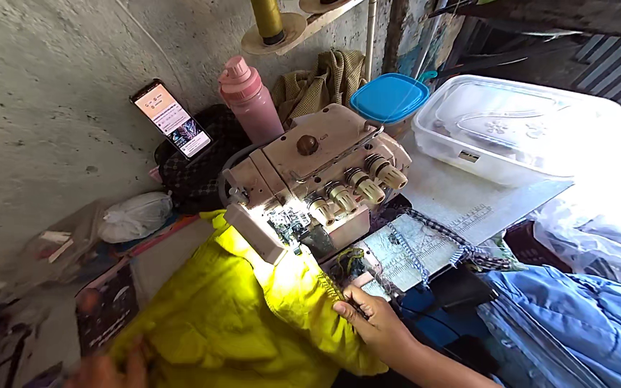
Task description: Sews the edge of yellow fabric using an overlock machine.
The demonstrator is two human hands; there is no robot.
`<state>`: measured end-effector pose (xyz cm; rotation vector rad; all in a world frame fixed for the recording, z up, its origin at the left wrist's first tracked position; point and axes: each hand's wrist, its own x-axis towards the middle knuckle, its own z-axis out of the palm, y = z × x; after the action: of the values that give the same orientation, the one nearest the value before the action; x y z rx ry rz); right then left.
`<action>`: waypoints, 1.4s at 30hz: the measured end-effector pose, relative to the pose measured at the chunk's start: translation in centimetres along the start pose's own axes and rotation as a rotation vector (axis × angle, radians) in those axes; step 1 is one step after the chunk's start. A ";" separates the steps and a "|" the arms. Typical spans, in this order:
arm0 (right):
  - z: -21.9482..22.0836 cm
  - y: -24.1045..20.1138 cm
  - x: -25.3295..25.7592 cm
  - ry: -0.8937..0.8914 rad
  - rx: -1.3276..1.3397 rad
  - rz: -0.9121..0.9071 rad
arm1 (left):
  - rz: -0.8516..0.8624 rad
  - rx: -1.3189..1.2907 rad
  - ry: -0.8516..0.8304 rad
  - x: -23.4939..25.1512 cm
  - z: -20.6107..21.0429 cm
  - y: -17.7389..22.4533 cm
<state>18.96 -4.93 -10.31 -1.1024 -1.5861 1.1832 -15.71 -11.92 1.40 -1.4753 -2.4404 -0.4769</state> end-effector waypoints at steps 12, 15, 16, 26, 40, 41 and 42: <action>0.0 -0.5 -2.7 0.001 0.021 -0.075 | 0.711 -0.195 0.108 -4.9 4.5 18.7; -0.1 -0.5 -2.5 -0.010 0.021 -0.076 | 0.691 -0.156 0.147 -5.1 5.7 18.6; 0.0 -0.4 -2.6 -0.012 0.024 -0.079 | 0.688 -0.149 0.144 -5.2 5.6 18.5; 0.4 -0.2 -1.5 0.019 0.055 -0.121 | 0.682 -0.106 0.142 -4.6 5.7 18.5; 1.0 -1.5 2.1 0.049 0.089 -0.151 | 0.553 -0.309 -0.004 -0.4 5.9 18.1; 1.0 -1.5 2.3 0.047 0.094 -0.150 | 0.547 -0.317 -0.005 -0.3 6.0 18.0; 1.0 -1.6 2.5 0.047 0.099 -0.147 | 0.543 -0.324 -0.004 -0.1 6.1 18.0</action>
<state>17.10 -3.05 -8.64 -0.9274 -1.5283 1.1172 0.08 -1.75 -1.57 -2.1682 -1.8989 -0.7614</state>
